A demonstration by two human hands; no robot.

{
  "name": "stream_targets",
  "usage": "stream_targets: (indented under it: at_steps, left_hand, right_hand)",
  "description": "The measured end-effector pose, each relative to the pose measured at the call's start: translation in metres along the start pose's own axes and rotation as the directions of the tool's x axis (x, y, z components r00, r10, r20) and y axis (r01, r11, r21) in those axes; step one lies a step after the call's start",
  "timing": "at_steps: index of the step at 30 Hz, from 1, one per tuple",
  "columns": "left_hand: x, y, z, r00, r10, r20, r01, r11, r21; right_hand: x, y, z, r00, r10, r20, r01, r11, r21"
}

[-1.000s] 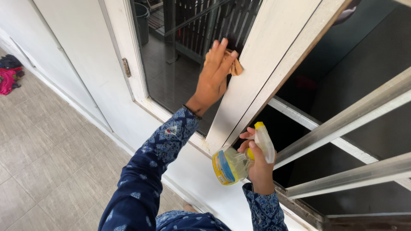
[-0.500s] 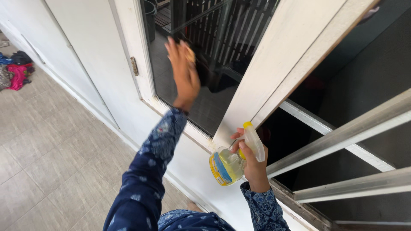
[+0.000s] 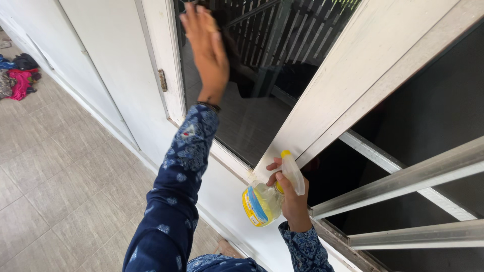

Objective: The person sprays a cleaning solution onto a glass window and wipes the surface with a cloth. They repeatedly spray and wipe different sections of the window, including the frame and glass, to remove dirt and streaks.

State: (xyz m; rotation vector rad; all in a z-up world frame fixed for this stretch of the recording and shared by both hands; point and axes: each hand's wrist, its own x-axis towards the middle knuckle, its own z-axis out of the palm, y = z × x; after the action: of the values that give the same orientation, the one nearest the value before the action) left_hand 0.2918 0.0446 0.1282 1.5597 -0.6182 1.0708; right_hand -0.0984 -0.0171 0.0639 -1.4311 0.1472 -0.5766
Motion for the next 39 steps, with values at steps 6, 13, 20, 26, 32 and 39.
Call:
stream_targets:
  at_steps: [6,13,20,26,32,39]
  left_hand:
    - [-0.059,-0.050,-0.021,0.974,-0.223,-0.029,0.224,0.974,0.026]
    - [-0.148,0.040,-0.046,0.957,-0.161,0.240,0.204,0.964,-0.168]
    - [-0.071,0.084,-0.041,0.854,0.311,0.418,-0.280,0.950,-0.135]
    - [-0.006,0.021,-0.030,0.924,0.263,0.277,-0.270,0.963,-0.016]
    - [-0.053,-0.033,-0.036,0.990,-0.026,0.136,0.030,0.999,-0.025]
    - [-0.178,-0.001,-0.043,0.943,-0.223,0.246,0.235,0.972,-0.021]
  right_hand:
    - [0.001,0.015,-0.001,0.999,0.034,0.000,-0.034,0.999,-0.035]
    - [0.002,0.018,0.001,0.999,0.029,0.043,-0.028,0.999,-0.039]
    - [0.005,0.019,0.002,0.998,0.043,0.040,-0.041,0.999,-0.035]
    - [0.004,0.022,-0.003,0.998,0.068,0.011,-0.067,0.995,-0.077]
    - [-0.003,0.021,-0.009,0.999,0.044,-0.013,-0.045,0.996,-0.076]
    - [-0.014,0.020,-0.012,0.995,0.071,-0.069,-0.079,0.989,-0.122]
